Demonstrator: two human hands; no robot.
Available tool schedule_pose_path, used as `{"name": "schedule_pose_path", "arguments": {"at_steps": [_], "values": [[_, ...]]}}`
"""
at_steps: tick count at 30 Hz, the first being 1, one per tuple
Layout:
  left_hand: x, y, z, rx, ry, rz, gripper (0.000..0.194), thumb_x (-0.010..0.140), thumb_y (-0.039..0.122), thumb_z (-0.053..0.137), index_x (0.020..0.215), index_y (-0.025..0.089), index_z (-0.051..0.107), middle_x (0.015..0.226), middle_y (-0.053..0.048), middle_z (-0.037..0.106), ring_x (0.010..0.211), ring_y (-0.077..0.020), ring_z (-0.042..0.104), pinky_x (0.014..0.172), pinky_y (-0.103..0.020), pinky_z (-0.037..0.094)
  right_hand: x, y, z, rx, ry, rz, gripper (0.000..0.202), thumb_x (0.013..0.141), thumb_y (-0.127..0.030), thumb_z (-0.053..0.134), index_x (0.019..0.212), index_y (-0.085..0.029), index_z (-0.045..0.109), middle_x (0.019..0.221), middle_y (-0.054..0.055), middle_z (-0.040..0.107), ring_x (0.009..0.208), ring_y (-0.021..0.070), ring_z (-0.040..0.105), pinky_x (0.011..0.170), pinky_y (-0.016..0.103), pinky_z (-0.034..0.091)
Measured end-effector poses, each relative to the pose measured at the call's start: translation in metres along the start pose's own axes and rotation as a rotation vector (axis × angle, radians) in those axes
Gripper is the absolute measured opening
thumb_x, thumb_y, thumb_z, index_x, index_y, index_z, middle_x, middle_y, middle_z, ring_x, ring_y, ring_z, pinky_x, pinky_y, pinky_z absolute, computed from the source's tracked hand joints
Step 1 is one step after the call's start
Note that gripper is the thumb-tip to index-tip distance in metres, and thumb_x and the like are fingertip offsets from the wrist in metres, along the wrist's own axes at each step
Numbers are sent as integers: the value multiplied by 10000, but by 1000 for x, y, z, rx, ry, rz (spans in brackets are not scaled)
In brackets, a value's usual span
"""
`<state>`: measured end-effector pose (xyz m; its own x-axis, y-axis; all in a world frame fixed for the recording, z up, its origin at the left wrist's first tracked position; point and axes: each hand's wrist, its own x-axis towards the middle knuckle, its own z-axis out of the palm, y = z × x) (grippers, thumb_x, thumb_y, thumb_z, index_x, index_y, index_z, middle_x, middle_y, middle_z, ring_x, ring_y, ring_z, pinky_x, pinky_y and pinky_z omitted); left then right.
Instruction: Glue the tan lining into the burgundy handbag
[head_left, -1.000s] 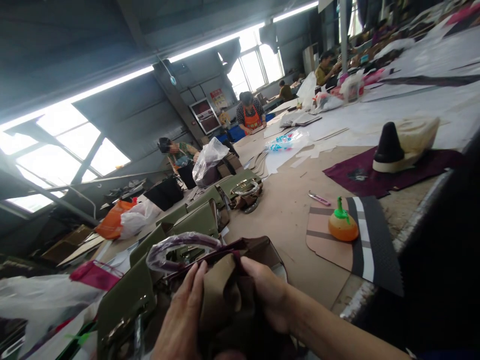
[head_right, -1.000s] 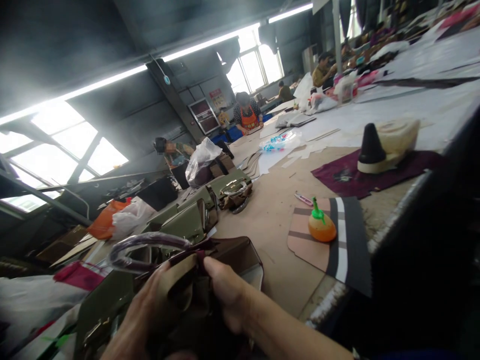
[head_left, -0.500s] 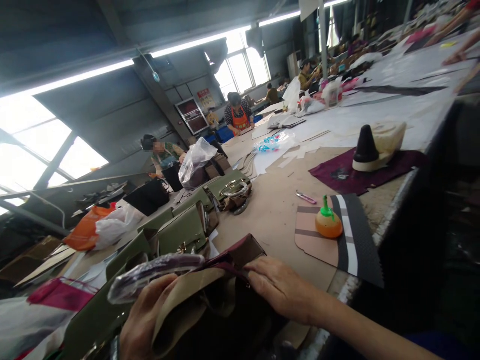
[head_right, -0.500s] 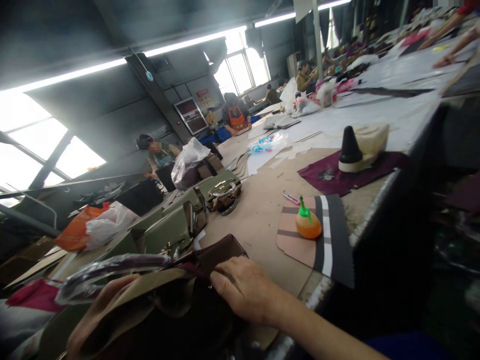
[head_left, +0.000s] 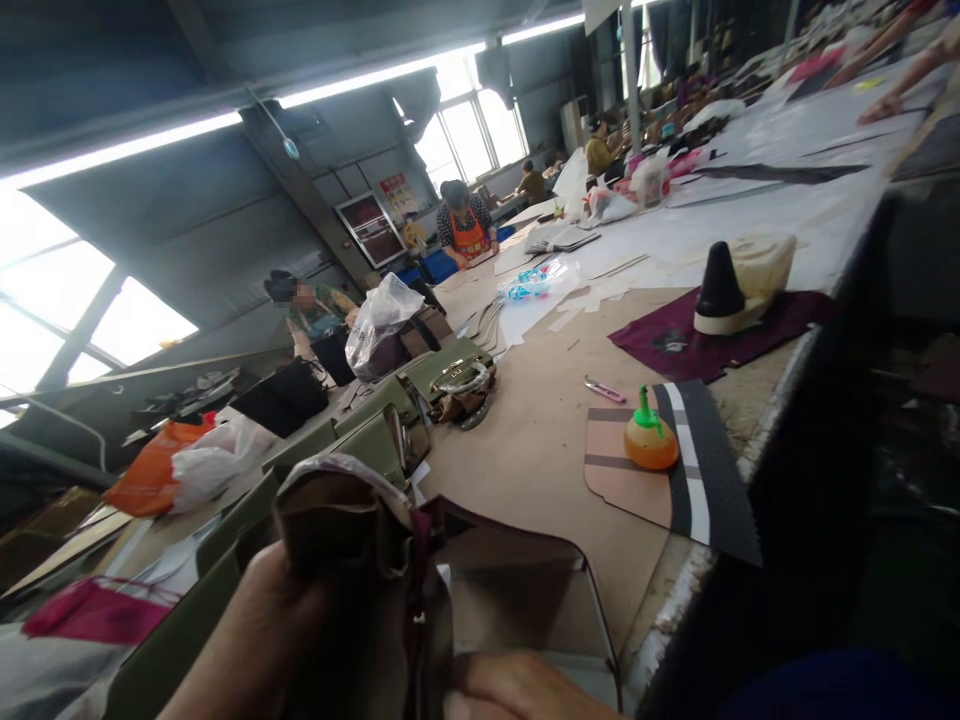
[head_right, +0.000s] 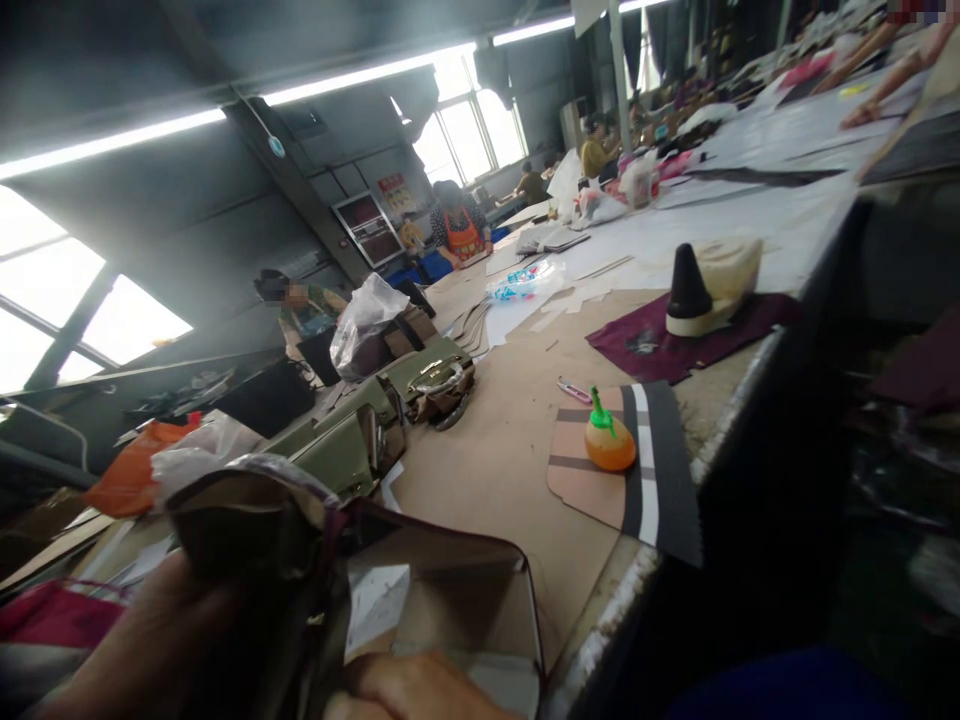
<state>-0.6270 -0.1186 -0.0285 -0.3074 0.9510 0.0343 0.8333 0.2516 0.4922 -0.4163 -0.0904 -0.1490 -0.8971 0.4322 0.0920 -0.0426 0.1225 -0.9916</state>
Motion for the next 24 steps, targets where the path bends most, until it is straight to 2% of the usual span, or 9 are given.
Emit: {"name": "schedule_pose_path", "arguments": {"at_steps": [4,8,11,13,16,18,19,22,24], "values": [[25,34,12,-4,-136,121,204,656,293,491,657,158,643,647,-17,664,645,-209,600,588,-260,497,-7,-29,-18,72,63,-103,467,932,-576,406,918,-153,603,810,3,568,741,137,545,655,185,406],[41,57,11,12,-310,188,221,719,263,476,736,151,665,716,-3,676,719,-202,600,652,-247,493,-4,-45,-22,165,272,115,489,946,-578,375,1068,-163,603,933,52,610,891,198,559,791,238,430],[45,63,8,-60,-445,274,259,764,286,486,857,143,680,832,-15,694,793,-204,604,754,-258,490,-1,-46,-21,252,335,131,532,926,-607,399,1190,-176,566,1068,81,607,1031,241,536,930,274,391],[42,63,6,-183,-603,265,345,786,362,527,1027,149,652,976,-33,686,888,-226,604,825,-282,484,0,-45,-21,306,347,109,569,913,-634,399,1236,-188,541,1122,82,594,1083,250,521,971,289,373],[35,59,7,-339,-745,161,717,625,422,751,1262,199,510,1196,-45,612,1084,-285,546,949,-338,448,1,-46,-24,353,317,100,617,910,-666,356,1226,-173,554,1112,87,597,1067,245,540,941,297,407],[30,54,11,-309,-696,134,867,529,350,830,1305,226,463,1261,-49,575,1158,-303,503,1002,-363,415,2,-46,-29,383,273,46,647,919,-665,321,1186,-137,584,1044,88,614,1039,238,557,907,290,432],[28,50,14,-263,-653,132,851,536,325,830,1299,231,467,1251,-52,583,1151,-299,513,997,-364,424,2,-47,-33,396,258,11,642,928,-650,320,1178,-123,589,1012,83,620,1023,231,563,896,283,439],[22,42,26,-151,-526,177,484,670,320,714,1122,204,587,1036,-41,681,961,-258,615,860,-326,509,1,-54,-44,310,210,-26,512,971,-534,337,1184,-143,589,970,52,636,933,189,592,829,245,458],[17,40,31,-114,-435,210,234,711,313,629,910,191,643,855,-16,700,808,-217,638,751,-280,534,0,-68,-51,26,142,15,423,982,-462,355,1099,-171,639,902,43,660,811,179,613,723,242,468]]}}
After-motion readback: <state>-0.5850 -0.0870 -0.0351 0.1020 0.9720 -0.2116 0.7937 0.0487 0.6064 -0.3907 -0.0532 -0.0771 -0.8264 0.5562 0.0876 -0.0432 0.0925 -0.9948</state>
